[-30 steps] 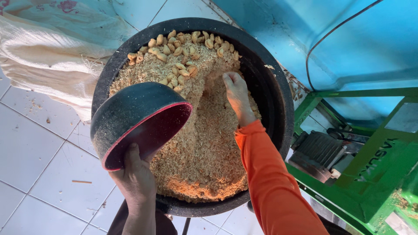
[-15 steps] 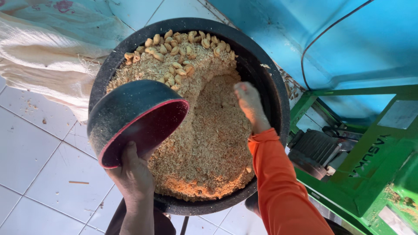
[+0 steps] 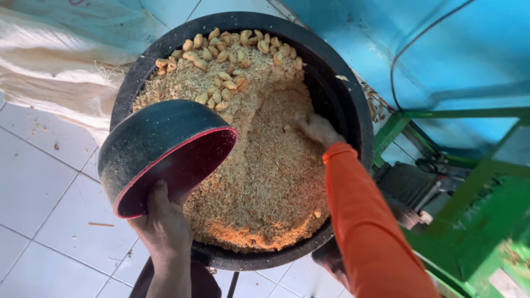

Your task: The person sits on the floor beside a small electric grinder and processes crushed peanut material. They scoop material from a large basin with a bowl, pick whole peanuts out of the machine tray by hand, and use a wooden scoop to push the material into the grinder so the ground output falls into a second basin.

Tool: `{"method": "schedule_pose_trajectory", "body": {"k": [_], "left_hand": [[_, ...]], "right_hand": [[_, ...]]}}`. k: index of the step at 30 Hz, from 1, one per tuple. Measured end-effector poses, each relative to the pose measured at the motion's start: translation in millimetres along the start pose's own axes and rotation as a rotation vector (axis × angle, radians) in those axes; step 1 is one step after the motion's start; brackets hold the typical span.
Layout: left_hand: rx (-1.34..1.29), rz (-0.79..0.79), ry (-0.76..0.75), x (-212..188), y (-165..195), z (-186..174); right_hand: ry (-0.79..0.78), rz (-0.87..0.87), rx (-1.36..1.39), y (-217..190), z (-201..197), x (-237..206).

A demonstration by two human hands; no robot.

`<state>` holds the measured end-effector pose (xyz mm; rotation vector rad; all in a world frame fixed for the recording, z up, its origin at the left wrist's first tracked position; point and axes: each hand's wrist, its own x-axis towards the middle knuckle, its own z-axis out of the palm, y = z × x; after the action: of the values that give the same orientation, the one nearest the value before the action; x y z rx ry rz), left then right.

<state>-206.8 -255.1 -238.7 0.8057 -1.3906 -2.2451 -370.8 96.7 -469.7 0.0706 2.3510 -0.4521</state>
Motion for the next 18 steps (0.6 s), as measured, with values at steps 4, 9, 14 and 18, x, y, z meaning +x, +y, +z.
{"method": "schedule_pose_trajectory", "body": {"k": [4, 9, 14, 18], "left_hand": [[0.010, -0.010, 0.040, 0, -1, -5], [-0.018, 0.029, -0.027, 3, -2, -4], [-0.004, 0.007, -0.033, 2, -3, -1], [-0.038, 0.036, -0.023, 3, -6, 5]], "right_hand": [[-0.319, 0.238, 0.187, -18, 12, -4], [-0.325, 0.034, 0.187, -31, 21, -24], [-0.162, -0.010, 0.218, -31, 40, -53], [-0.006, -0.093, 0.606, -51, 60, -95]]}}
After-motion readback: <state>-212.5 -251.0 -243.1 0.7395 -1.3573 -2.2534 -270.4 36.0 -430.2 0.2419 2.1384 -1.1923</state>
